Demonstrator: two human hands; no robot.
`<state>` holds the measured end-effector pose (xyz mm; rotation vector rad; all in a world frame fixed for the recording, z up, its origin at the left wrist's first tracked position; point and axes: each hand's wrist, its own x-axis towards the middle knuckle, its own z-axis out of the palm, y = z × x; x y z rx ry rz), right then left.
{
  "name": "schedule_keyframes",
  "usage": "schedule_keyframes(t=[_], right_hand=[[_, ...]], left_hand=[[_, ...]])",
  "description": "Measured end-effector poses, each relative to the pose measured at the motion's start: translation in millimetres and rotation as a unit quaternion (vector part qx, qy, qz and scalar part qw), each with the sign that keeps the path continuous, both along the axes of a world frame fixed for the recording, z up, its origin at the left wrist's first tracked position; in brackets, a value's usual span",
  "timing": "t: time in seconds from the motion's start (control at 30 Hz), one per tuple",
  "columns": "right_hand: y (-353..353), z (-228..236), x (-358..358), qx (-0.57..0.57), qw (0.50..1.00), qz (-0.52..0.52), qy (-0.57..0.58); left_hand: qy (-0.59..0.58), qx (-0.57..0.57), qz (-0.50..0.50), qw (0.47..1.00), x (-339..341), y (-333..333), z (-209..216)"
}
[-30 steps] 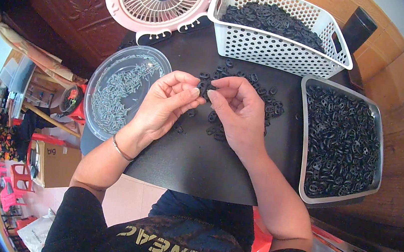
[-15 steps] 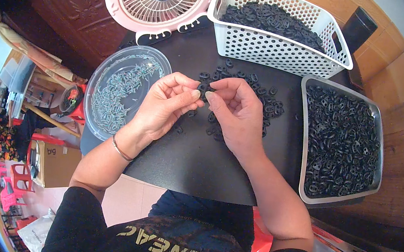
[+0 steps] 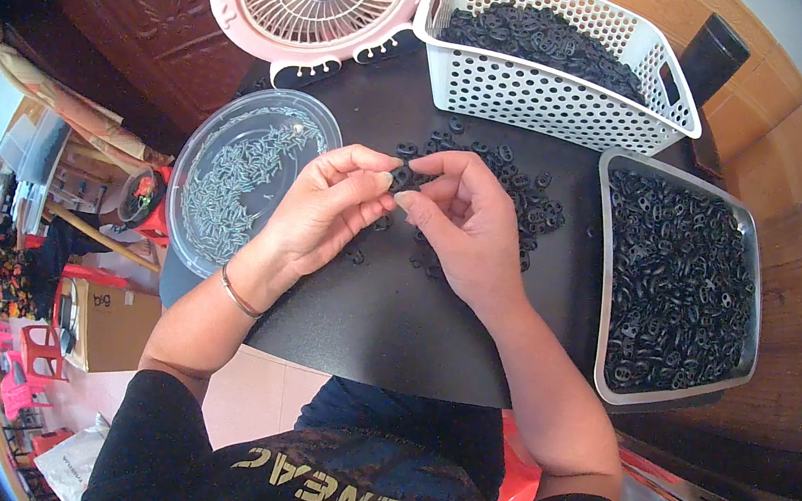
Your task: The person repeatedly picks up small black plastic components and silver screws from a table, inserts the screws into the components by hand, and places the assembled units into a white basket. The process is repetitive and involves handling items one at a time.
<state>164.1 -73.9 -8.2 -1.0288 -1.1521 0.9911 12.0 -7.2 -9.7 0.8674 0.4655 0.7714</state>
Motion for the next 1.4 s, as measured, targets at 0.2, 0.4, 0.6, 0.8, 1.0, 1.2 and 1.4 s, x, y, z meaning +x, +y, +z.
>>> schedule_keyframes(t=[0.2,0.4,0.6,0.8,1.0,1.2,1.4], right_hand=[[0,-1,0,0.024,0.996,0.007,-0.087],[2,-5,0,0.042,0.989,-0.012,-0.143],[1,-4,0,0.021,0.991,-0.013,-0.131],[2,-5,2,0.006,0.994,-0.006,-0.109],[1,-5,1,-0.003,0.996,-0.006,-0.094],[2,-6,0,0.009,0.994,-0.022,-0.106],[4,-10,0,0.028,0.996,-0.033,-0.077]], left_hand=[[-0.006,-0.02,-0.011,1.0,1,-1,4],[-0.004,-0.021,-0.032,0.999,-1,1,3],[0.016,-0.037,-0.027,0.999,-1,0,7],[0.007,-0.036,-0.036,0.999,-1,1,6],[0.004,-0.026,-0.035,0.999,-1,0,6],[0.02,-0.016,-0.038,0.999,0,-1,5],[0.049,0.002,-0.041,0.998,1,-1,3]])
